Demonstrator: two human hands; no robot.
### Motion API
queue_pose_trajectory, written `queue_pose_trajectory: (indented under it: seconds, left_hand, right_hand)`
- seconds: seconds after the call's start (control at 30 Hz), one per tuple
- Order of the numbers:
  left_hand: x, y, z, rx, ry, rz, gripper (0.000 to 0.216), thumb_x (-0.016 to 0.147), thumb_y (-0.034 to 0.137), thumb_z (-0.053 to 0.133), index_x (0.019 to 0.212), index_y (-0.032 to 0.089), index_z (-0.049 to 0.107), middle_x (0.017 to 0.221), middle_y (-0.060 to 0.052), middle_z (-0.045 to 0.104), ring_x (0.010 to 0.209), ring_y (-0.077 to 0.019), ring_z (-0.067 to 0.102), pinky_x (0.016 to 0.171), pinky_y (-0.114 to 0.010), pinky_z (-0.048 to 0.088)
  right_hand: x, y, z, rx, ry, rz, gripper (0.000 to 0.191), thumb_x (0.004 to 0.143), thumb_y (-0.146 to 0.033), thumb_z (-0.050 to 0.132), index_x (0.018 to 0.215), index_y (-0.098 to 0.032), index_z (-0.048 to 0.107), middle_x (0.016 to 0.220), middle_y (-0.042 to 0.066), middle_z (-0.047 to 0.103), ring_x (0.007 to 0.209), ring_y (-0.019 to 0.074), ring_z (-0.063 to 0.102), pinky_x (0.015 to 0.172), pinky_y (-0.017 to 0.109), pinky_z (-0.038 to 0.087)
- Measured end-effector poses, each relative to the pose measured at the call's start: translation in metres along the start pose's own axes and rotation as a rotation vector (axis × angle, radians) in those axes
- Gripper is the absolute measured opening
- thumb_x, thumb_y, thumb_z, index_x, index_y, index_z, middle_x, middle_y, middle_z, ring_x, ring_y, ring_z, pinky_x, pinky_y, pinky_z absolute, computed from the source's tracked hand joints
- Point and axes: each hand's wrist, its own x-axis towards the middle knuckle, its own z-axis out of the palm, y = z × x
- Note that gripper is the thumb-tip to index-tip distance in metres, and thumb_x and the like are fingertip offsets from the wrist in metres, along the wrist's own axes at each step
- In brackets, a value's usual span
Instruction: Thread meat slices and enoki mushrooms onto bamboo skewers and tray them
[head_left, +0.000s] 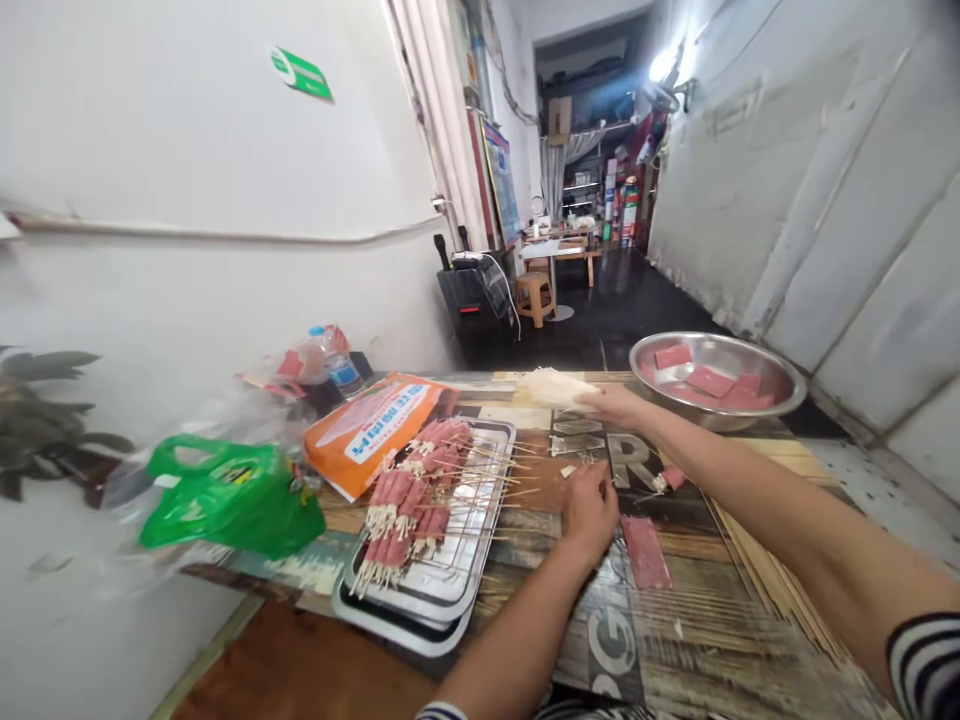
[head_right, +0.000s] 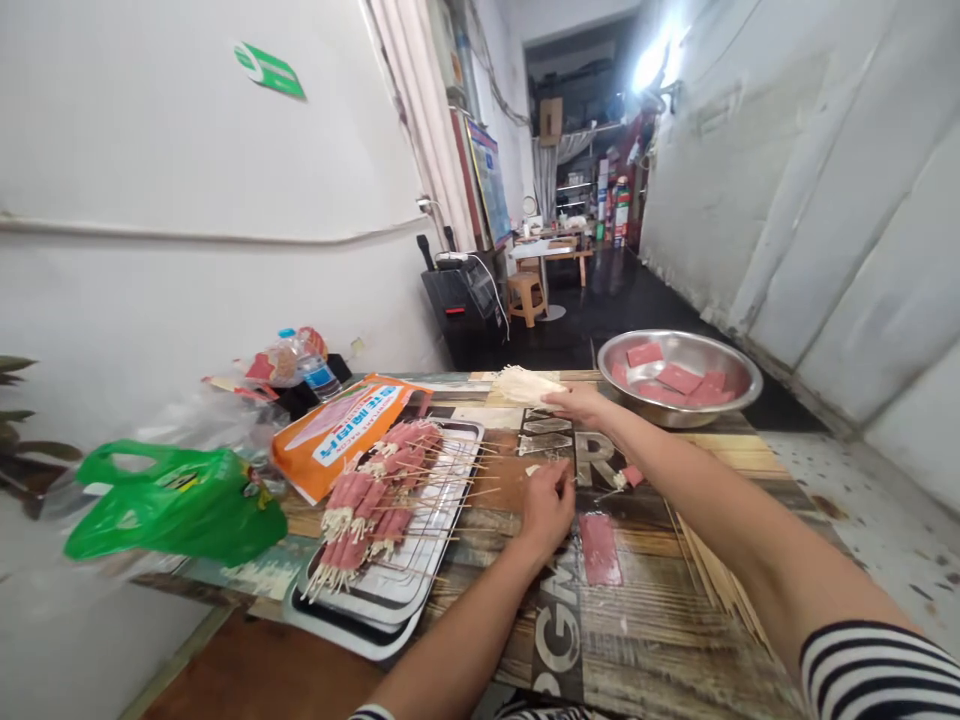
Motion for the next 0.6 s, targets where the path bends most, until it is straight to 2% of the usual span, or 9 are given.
queue_pose_trajectory:
  seconds: [0.1, 0.2, 0.27, 0.37, 0.43, 0.47, 0.5, 0.53, 0.6]
  left_hand:
    - [0.001, 0.008, -0.008, -0.041, 0.012, 0.004, 0.032, 0.080, 0.007, 0.051, 0.105, 0.016, 0.070, 0.099, -0.009, 0.072, 0.093, -0.0208, 0.066, 0.088, -0.037, 0.054]
    - [-0.003, 0.027, -0.027, -0.082, 0.007, 0.034, 0.029, 0.079, 0.008, 0.053, 0.100, 0.016, 0.072, 0.094, -0.009, 0.073, 0.086, -0.0198, 0.067, 0.081, -0.035, 0.057]
    - [-0.010, 0.047, -0.049, -0.106, -0.028, 0.099, 0.023, 0.079, 0.012, 0.056, 0.095, 0.017, 0.073, 0.092, -0.009, 0.074, 0.082, -0.0196, 0.068, 0.077, -0.034, 0.058]
    - [-0.026, 0.085, -0.088, -0.167, -0.250, 0.322, 0.019, 0.086, 0.022, 0.056, 0.085, 0.024, 0.075, 0.078, -0.003, 0.074, 0.070, -0.0156, 0.068, 0.069, -0.029, 0.058]
    - [-0.034, 0.112, -0.106, -0.147, -0.288, 0.452, 0.017, 0.087, 0.031, 0.058, 0.093, 0.030, 0.075, 0.083, -0.001, 0.075, 0.080, -0.0165, 0.070, 0.079, -0.030, 0.058]
    - [-0.036, 0.124, -0.108, -0.108, -0.258, 0.483, 0.025, 0.084, 0.036, 0.064, 0.107, 0.031, 0.072, 0.099, -0.002, 0.074, 0.094, -0.0200, 0.070, 0.088, -0.035, 0.056]
    - [-0.037, 0.135, -0.106, -0.065, -0.267, 0.488, 0.048, 0.079, 0.043, 0.069, 0.125, 0.031, 0.062, 0.117, -0.005, 0.069, 0.110, -0.0244, 0.064, 0.098, -0.040, 0.052]
    - [-0.037, 0.144, -0.098, -0.019, -0.307, 0.483, 0.074, 0.072, 0.050, 0.075, 0.139, 0.031, 0.049, 0.131, -0.007, 0.061, 0.121, -0.0281, 0.057, 0.104, -0.044, 0.048]
    - [-0.034, 0.159, -0.072, 0.058, -0.436, 0.459, 0.114, 0.058, 0.061, 0.080, 0.152, 0.029, 0.023, 0.150, -0.010, 0.041, 0.136, -0.0338, 0.042, 0.110, -0.052, 0.040]
  right_hand:
    - [-0.028, -0.008, -0.020, 0.041, 0.051, -0.024, 0.050, 0.077, -0.037, 0.072, 0.120, -0.013, 0.064, 0.109, 0.010, 0.071, 0.095, 0.0187, 0.067, 0.084, 0.029, 0.055]
    - [-0.072, -0.012, -0.048, -0.123, 0.161, -0.128, 0.068, 0.068, -0.040, 0.079, 0.128, -0.016, 0.061, 0.124, 0.010, 0.065, 0.106, 0.0231, 0.062, 0.094, 0.035, 0.050]
    - [-0.110, -0.012, -0.069, -0.249, 0.203, -0.169, 0.071, 0.068, -0.041, 0.078, 0.131, -0.016, 0.059, 0.129, 0.012, 0.061, 0.113, 0.0255, 0.059, 0.099, 0.039, 0.046]
    - [-0.178, -0.007, -0.101, -0.349, 0.142, -0.193, 0.065, 0.071, -0.042, 0.074, 0.131, -0.022, 0.059, 0.127, 0.011, 0.061, 0.117, 0.0272, 0.056, 0.102, 0.044, 0.043]
    - [-0.225, -0.003, -0.119, -0.378, 0.050, -0.225, 0.063, 0.072, -0.041, 0.073, 0.132, -0.026, 0.059, 0.127, 0.009, 0.061, 0.119, 0.0280, 0.056, 0.103, 0.045, 0.043]
    - [-0.248, -0.001, -0.126, -0.384, 0.009, -0.246, 0.063, 0.073, -0.040, 0.072, 0.133, -0.028, 0.058, 0.130, 0.009, 0.059, 0.120, 0.0284, 0.055, 0.103, 0.045, 0.043]
    - [-0.267, 0.001, -0.131, -0.385, -0.017, -0.257, 0.064, 0.074, -0.038, 0.071, 0.135, -0.030, 0.056, 0.133, 0.009, 0.057, 0.121, 0.0284, 0.054, 0.103, 0.044, 0.044]
    - [-0.284, 0.003, -0.135, -0.380, -0.031, -0.254, 0.065, 0.074, -0.035, 0.071, 0.137, -0.032, 0.054, 0.134, 0.008, 0.056, 0.122, 0.0285, 0.054, 0.102, 0.043, 0.045]
    - [-0.305, 0.008, -0.141, -0.347, -0.092, -0.242, 0.071, 0.071, -0.031, 0.074, 0.139, -0.033, 0.052, 0.140, 0.009, 0.051, 0.124, 0.0297, 0.052, 0.101, 0.041, 0.046]
